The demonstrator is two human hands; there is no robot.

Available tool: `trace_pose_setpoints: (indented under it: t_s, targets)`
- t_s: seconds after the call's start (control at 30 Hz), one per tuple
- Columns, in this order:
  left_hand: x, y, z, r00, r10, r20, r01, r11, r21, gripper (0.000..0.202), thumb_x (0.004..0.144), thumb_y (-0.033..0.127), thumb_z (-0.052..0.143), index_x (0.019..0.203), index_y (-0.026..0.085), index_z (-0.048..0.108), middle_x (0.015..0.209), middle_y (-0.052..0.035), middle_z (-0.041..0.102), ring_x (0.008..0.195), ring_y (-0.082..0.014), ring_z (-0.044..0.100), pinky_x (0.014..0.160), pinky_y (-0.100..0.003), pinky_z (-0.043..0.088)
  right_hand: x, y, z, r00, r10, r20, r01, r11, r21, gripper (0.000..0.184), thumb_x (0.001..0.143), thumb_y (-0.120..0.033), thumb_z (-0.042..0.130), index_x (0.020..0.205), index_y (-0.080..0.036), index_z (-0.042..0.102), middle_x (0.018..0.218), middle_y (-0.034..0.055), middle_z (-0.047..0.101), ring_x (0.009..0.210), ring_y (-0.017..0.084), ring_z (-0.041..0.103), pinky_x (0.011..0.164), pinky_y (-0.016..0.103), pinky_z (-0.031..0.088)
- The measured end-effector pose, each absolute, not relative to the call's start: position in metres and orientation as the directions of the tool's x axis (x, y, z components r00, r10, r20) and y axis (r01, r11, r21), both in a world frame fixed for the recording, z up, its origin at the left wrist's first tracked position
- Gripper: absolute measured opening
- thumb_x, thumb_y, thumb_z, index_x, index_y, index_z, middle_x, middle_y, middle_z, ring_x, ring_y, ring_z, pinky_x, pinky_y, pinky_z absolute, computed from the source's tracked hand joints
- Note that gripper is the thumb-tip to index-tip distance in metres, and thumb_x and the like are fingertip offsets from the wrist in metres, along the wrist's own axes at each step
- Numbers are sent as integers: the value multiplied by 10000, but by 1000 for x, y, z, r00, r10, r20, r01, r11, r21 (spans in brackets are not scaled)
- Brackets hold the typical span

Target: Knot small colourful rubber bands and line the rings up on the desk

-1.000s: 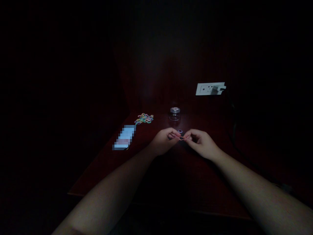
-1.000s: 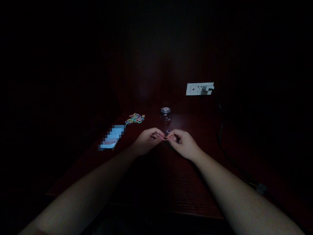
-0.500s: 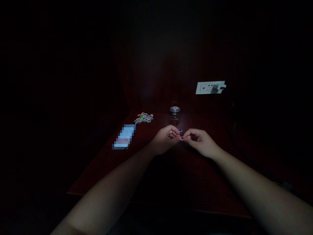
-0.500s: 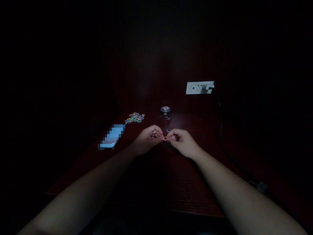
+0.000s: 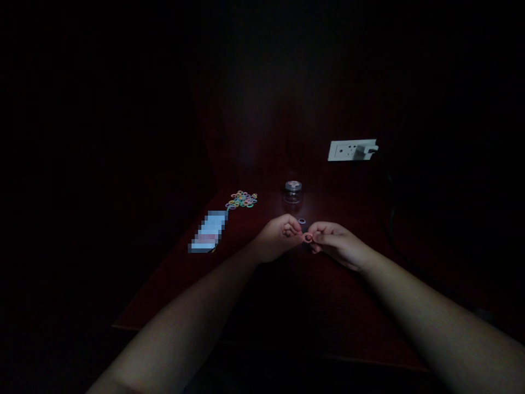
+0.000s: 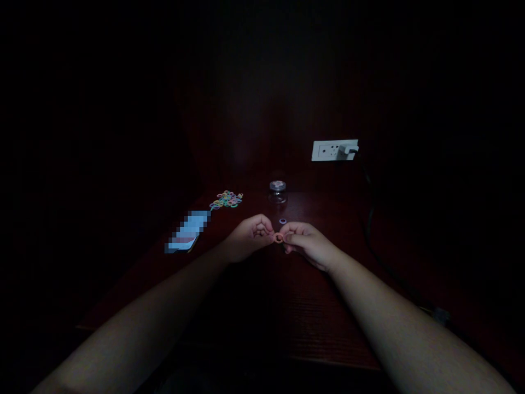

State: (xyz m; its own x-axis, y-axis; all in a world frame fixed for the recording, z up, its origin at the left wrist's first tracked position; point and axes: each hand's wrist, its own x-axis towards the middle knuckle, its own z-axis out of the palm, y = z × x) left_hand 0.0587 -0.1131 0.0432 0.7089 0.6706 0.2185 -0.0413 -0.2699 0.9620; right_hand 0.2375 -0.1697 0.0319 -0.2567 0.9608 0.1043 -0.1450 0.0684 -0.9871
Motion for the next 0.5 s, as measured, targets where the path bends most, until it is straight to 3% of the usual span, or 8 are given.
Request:
trace_pose_setpoints:
  t_s: [0.5]
  targets:
    - [58, -110, 40, 709, 667, 228, -88, -238, 967, 293, 703, 300, 698, 843, 126, 509, 796, -24, 600, 689, -86, 555, 641, -221, 402, 239, -169, 31, -206, 971, 118, -30, 114, -993, 204, 759, -347, 653, 755, -147, 616, 637, -4, 555, 565, 97, 470, 584, 247, 367]
